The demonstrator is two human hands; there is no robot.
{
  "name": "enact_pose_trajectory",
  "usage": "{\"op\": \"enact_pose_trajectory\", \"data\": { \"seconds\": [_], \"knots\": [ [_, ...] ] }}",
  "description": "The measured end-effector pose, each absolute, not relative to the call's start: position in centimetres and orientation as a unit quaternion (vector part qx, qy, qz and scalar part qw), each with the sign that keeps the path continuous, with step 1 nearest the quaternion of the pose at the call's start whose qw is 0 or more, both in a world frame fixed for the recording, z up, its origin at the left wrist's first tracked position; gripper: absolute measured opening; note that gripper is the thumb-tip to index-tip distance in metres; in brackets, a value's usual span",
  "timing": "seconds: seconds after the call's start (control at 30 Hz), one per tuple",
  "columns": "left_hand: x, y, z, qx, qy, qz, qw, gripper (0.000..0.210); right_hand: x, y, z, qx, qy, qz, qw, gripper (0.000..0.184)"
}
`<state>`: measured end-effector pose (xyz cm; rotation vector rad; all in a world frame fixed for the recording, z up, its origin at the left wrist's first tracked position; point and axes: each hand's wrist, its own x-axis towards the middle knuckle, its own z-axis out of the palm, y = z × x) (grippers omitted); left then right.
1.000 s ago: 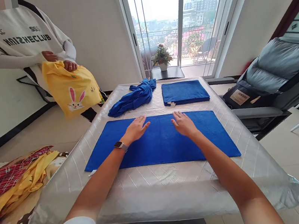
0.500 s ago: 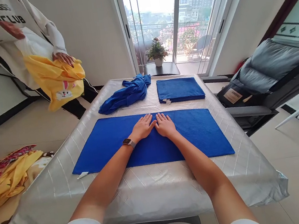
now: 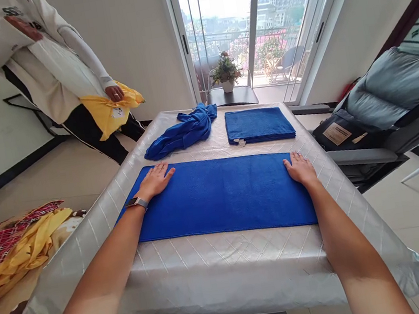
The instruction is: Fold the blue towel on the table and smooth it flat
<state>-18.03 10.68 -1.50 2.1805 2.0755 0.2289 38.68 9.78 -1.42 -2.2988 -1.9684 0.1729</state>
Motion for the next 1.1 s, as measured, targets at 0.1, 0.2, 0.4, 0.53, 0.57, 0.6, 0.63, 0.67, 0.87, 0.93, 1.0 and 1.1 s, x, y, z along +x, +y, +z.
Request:
{"op": "enact_pose_trajectory", "data": {
  "seconds": [0.1,0.2,0.4,0.53,0.57,0.6,0.63,0.67,0.87,0.93,1.0,1.1],
  "knots": [
    [-21.9,10.3,-1.8,0.679,0.729,0.068,0.055,0.083,40.3,10.2,-1.7,-0.772,-0.630,0.066,0.051,0.077],
    [-23.3,10.1,-2.0,0.664,0.743,0.061,0.054,0.085,40.4,10.7,-1.8,-0.775,-0.626,0.068,0.044,0.080],
    [-23.5,10.3,-2.2,0.673,0.735,0.068,0.047,0.083,40.4,10.7,-1.8,-0.774,-0.628,0.070,0.046,0.079],
    [-23.9,9.8,-1.9,0.644,0.759,0.084,0.036,0.079,40.2,10.2,-1.7,-0.773,-0.629,0.062,0.052,0.077],
    [-23.9,9.6,-1.8,0.640,0.762,0.091,0.028,0.078,40.0,10.1,-1.5,-0.775,-0.627,0.059,0.054,0.076],
    [-23.9,9.4,-1.6,0.639,0.762,0.102,0.019,0.077,39.8,9.8,-1.4,-0.776,-0.626,0.055,0.056,0.075],
    [-23.6,9.2,-1.3,0.640,0.759,0.117,0.007,0.076,39.5,9.6,-1.1,-0.776,-0.626,0.050,0.059,0.074],
    [-23.2,8.9,-0.9,0.645,0.752,0.135,-0.003,0.074,39.0,9.3,-0.8,-0.774,-0.629,0.042,0.064,0.072],
    [-14.2,7.6,1.6,0.784,0.596,0.172,0.018,0.068,29.8,6.9,1.8,-0.677,-0.726,-0.002,0.120,0.067],
    [-9.3,6.8,1.8,0.833,0.530,0.157,0.020,0.071,25.1,5.8,2.3,-0.626,-0.769,0.012,0.131,0.067],
    [-4.8,5.8,1.3,0.865,0.482,0.137,0.015,0.076,20.9,4.7,2.1,-0.567,-0.812,0.024,0.135,0.069],
    [-0.8,4.8,-0.3,0.881,0.458,0.113,0.027,0.077,17.6,3.6,1.0,-0.522,-0.846,0.043,0.101,0.067]
  ]
}}
